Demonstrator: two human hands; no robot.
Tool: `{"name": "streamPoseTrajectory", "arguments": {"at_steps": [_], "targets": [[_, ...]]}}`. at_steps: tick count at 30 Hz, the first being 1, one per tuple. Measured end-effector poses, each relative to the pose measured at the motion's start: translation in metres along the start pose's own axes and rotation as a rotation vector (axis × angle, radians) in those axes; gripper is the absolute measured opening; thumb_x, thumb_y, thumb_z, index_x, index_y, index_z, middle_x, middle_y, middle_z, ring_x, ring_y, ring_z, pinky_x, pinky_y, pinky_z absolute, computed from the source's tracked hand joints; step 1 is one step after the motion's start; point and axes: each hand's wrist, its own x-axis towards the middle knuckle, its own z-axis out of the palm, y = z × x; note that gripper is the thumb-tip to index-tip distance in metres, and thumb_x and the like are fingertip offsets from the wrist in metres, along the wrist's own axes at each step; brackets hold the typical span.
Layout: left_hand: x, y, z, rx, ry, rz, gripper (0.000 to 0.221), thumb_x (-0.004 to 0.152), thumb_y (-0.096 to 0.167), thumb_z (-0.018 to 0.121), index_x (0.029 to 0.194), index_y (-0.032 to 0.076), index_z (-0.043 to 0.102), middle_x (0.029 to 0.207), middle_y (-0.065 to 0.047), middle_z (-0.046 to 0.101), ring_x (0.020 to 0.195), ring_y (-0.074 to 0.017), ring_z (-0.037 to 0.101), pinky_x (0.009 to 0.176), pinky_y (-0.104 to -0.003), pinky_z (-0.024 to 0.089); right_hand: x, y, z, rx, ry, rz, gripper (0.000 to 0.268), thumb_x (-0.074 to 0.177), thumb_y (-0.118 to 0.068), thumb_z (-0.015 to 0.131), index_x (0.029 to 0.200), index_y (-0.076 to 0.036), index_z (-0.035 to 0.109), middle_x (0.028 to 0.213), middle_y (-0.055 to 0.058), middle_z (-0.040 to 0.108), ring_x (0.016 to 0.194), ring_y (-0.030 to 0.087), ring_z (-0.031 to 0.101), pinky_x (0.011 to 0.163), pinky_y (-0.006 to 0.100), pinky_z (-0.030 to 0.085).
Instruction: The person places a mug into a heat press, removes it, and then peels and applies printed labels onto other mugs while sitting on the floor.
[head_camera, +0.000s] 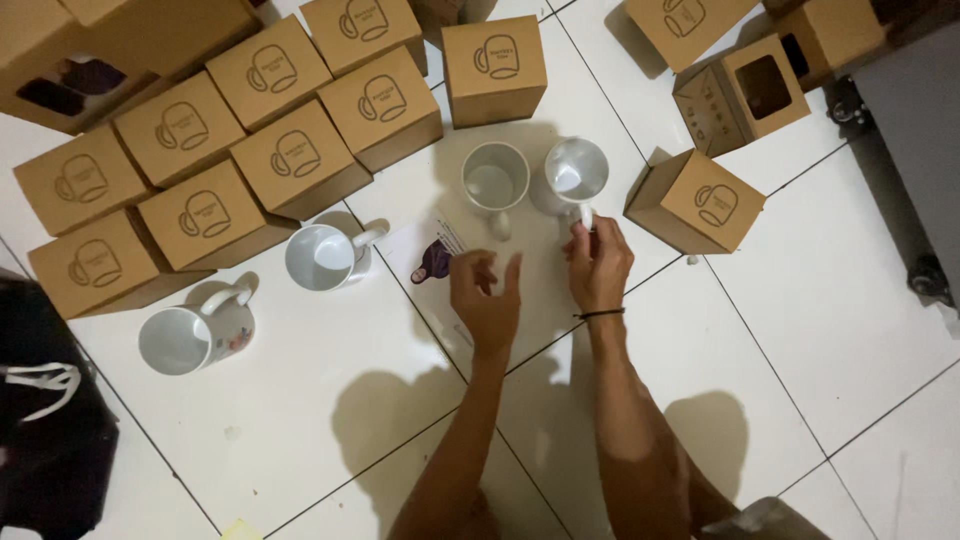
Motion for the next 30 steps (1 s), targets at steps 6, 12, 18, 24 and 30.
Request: {"name": "streamPoseTrajectory", "arguments": {"at_steps": [6, 12, 18, 24, 30], "targets": [[-0.003, 0.076, -0.029, -0.021, -0.095, 0.219, 0.031, 0.076, 0.006, 0.088, 0.089, 0.015, 0.061, 0.08, 0.002, 0.053, 0.07, -0.0174, 0.051, 0.069, -0.033, 0.046, 0.003, -0.085, -0.062, 0.079, -0.14, -0.051, 0.026, 0.11, -0.012, 0.055, 0.088, -0.002, 0.063, 0.061, 0.008, 0.06, 0.039, 0.016, 0.055, 0.041, 0.026, 0.046], [-0.001, 0.141, -0.055, 0.007, -0.182, 0.343, 0.04, 0.066, 0.022, 0.089, 0.084, 0.017, 0.054, 0.085, 0.002, 0.045, 0.076, -0.0198, 0.049, 0.072, -0.038, 0.044, -0.028, -0.154, -0.114, 0.173, -0.181, 0.085, 0.033, 0.11, -0.008, 0.049, 0.081, 0.0, 0.063, 0.051, 0.007, 0.054, 0.031, 0.013, 0.052, 0.033, 0.024, 0.042], [-0.002, 0.159, -0.083, -0.019, -0.174, 0.393, 0.05, 0.058, 0.02, 0.095, 0.081, 0.015, 0.05, 0.082, -0.001, 0.043, 0.074, -0.0249, 0.053, 0.075, -0.04, 0.045, -0.057, -0.188, -0.124, 0.188, -0.222, 0.028, 0.032, 0.109, -0.009, 0.05, 0.081, 0.002, 0.062, 0.06, 0.014, 0.062, 0.032, 0.015, 0.053, 0.034, 0.026, 0.045], [-0.001, 0.176, -0.107, 0.02, -0.108, 0.464, 0.056, 0.052, 0.025, 0.097, 0.079, 0.017, 0.048, 0.081, 0.0, 0.044, 0.073, -0.0245, 0.055, 0.073, -0.039, 0.047, -0.078, -0.201, -0.12, 0.209, -0.233, -0.045, 0.031, 0.107, -0.007, 0.05, 0.081, 0.003, 0.063, 0.06, 0.015, 0.065, 0.031, 0.016, 0.055, 0.034, 0.027, 0.046], [-0.008, 0.163, -0.121, -0.135, 0.066, 0.53, 0.037, 0.057, 0.006, 0.079, 0.061, 0.018, 0.044, 0.068, 0.001, 0.044, 0.058, -0.0223, 0.051, 0.064, -0.031, 0.044, -0.092, -0.221, -0.109, 0.227, -0.201, -0.043, 0.03, 0.105, -0.004, 0.049, 0.08, 0.004, 0.063, 0.058, 0.015, 0.062, 0.03, 0.016, 0.052, 0.034, 0.027, 0.045]]}}
